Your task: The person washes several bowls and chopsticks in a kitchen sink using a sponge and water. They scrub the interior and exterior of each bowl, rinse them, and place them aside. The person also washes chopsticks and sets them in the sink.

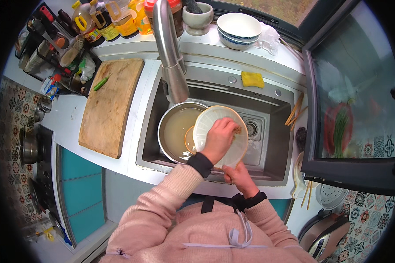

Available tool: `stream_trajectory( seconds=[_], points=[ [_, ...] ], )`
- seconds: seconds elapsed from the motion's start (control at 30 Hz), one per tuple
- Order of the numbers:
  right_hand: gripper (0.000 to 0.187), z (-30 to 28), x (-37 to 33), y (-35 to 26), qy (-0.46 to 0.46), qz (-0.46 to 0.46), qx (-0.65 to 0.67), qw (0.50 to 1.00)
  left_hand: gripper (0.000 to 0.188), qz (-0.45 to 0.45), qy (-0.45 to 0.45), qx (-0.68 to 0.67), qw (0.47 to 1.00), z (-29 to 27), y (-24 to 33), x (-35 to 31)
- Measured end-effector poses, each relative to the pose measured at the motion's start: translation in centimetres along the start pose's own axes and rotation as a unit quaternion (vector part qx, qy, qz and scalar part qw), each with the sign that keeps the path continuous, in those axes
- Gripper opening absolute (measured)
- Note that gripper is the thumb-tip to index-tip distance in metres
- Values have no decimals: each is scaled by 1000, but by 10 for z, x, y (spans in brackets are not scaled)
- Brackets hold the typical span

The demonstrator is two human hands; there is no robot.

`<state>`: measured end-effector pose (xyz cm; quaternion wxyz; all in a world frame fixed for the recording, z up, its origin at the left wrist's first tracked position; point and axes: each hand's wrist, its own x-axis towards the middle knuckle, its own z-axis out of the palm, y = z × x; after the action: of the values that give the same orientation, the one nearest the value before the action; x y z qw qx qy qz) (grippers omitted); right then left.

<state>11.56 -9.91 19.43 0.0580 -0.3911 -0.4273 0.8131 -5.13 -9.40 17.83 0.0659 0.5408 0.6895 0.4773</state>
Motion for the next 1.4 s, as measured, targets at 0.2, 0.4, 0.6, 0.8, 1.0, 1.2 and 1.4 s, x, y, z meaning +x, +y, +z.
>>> stream_trajectory(
  seconds=[0.2, 0.4, 0.6, 0.8, 1.0, 1.2, 1.4],
  points=[
    [22, 10, -4, -5, 26, -19, 22, 999, 12, -52, 50, 119, 990, -33, -42, 32],
    [33, 16, -2, 0, -9, -5, 29, 1000, 12, -106, 45, 109, 987, -31, -37, 25],
    [34, 13, -3, -5, -13, 5, 43, 999, 13, -60, 32, 116, 991, -33, -37, 37],
    [34, 14, -3, 0, -6, 4, 30, 1000, 12, -193, -48, 165, 966, -49, -50, 26],
    [35, 13, -2, -1, 8, -2, 19, 1000, 10, -118, 7, 88, 989, -31, -46, 37],
    [37, 11, -3, 4, 1, -3, 11, 1000, 15, -215, -57, 124, 967, -41, -52, 26],
    [37, 5, 4, 11, 17, -1, 12, 1000, 12, -144, -45, 114, 982, -29, -58, 33]
  ],
)
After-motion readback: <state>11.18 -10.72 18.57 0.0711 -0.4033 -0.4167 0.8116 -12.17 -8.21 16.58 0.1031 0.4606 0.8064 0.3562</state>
